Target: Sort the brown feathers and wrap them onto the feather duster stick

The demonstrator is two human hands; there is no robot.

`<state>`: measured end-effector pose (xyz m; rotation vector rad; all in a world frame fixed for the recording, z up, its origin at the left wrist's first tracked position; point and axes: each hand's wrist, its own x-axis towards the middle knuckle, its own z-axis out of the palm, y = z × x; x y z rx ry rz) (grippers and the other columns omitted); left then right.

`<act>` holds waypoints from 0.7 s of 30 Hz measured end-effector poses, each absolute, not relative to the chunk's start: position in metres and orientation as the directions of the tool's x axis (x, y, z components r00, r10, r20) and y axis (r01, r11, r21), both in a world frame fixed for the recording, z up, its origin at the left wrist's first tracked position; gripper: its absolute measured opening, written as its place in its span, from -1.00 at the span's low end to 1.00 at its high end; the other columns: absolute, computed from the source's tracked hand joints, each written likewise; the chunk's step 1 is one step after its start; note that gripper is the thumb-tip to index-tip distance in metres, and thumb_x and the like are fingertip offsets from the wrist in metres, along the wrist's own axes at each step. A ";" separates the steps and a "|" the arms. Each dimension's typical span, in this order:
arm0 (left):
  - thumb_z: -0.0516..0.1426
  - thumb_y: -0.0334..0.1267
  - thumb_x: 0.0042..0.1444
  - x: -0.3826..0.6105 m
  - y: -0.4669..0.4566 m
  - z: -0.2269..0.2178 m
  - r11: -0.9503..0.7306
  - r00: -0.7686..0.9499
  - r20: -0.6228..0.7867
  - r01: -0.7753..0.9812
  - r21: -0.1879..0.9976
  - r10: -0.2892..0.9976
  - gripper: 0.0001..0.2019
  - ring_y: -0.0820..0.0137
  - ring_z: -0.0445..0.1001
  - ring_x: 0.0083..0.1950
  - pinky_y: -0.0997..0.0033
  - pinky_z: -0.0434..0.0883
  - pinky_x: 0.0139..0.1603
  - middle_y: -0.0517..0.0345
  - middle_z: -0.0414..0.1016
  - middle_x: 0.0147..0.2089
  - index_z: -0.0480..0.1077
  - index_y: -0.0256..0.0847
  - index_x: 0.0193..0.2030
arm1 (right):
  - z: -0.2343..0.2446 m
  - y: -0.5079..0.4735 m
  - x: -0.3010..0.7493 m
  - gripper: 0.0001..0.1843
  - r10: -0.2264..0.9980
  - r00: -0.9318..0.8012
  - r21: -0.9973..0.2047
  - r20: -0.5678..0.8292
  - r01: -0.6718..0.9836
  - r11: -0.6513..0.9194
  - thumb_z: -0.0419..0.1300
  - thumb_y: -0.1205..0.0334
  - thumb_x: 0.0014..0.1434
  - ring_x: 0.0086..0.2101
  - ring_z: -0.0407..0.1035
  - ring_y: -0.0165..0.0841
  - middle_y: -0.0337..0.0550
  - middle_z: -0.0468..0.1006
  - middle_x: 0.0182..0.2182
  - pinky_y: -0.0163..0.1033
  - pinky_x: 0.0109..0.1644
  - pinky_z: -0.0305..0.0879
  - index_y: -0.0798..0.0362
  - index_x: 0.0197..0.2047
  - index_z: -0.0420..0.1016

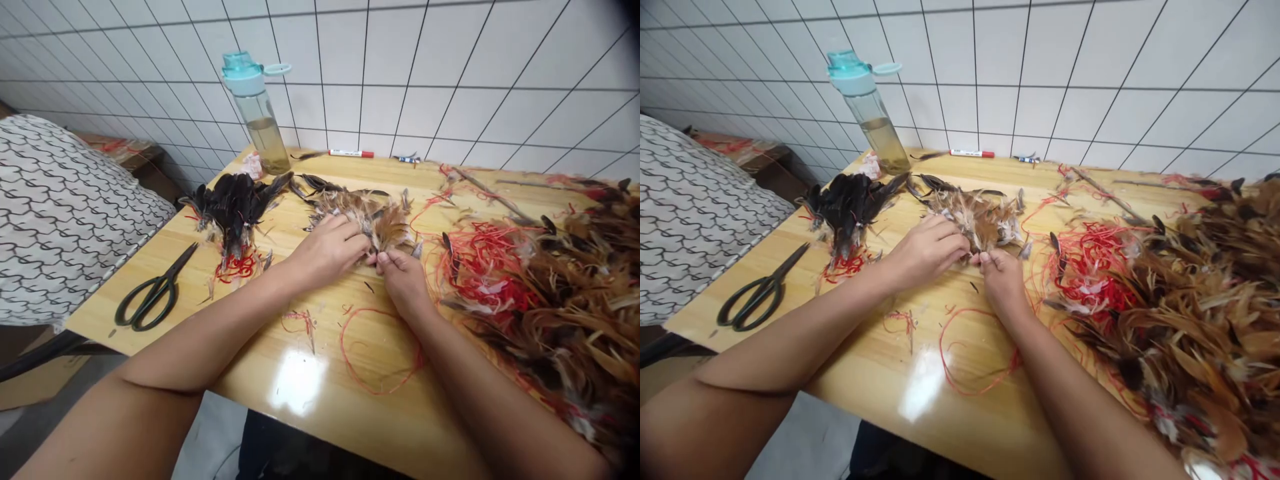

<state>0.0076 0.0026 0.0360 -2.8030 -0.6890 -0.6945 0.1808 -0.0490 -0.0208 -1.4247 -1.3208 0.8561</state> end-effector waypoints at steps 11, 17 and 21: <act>0.05 -0.26 0.32 0.007 0.007 0.028 -0.889 0.785 0.517 0.449 -0.095 0.341 -0.80 0.30 0.34 -0.19 0.30 0.22 -0.17 0.05 0.48 -0.29 0.46 -0.22 -0.29 | -0.017 -0.048 0.176 -0.75 0.996 0.066 -0.936 0.059 0.352 0.033 0.07 0.20 0.15 -0.50 0.23 -0.41 -0.28 0.37 -0.59 -0.28 -0.35 0.12 0.02 -0.54 0.37; 0.12 -0.37 0.20 -0.023 0.022 0.039 -0.787 0.587 0.540 0.551 0.279 0.603 -0.93 0.36 0.40 -0.18 0.31 0.30 -0.07 0.10 0.49 -0.27 0.43 -0.24 -0.28 | -0.010 -0.045 0.175 -0.73 0.982 0.171 -0.986 -0.081 0.129 -0.104 0.07 0.19 0.17 -0.56 0.11 -0.48 -0.33 0.26 -0.61 -0.32 -0.41 0.03 0.02 -0.56 0.26; 0.18 -0.36 0.10 -0.037 0.014 0.040 -0.556 0.360 0.427 0.462 0.691 0.830 -0.94 0.46 0.41 -0.30 0.43 0.34 -0.23 0.17 0.48 -0.30 0.40 -0.24 -0.26 | -0.008 -0.045 0.176 -0.75 0.977 0.193 -0.992 -0.085 0.075 -0.101 0.12 0.12 0.14 -0.56 0.10 -0.48 -0.32 0.27 -0.62 -0.32 -0.42 0.03 0.03 -0.52 0.32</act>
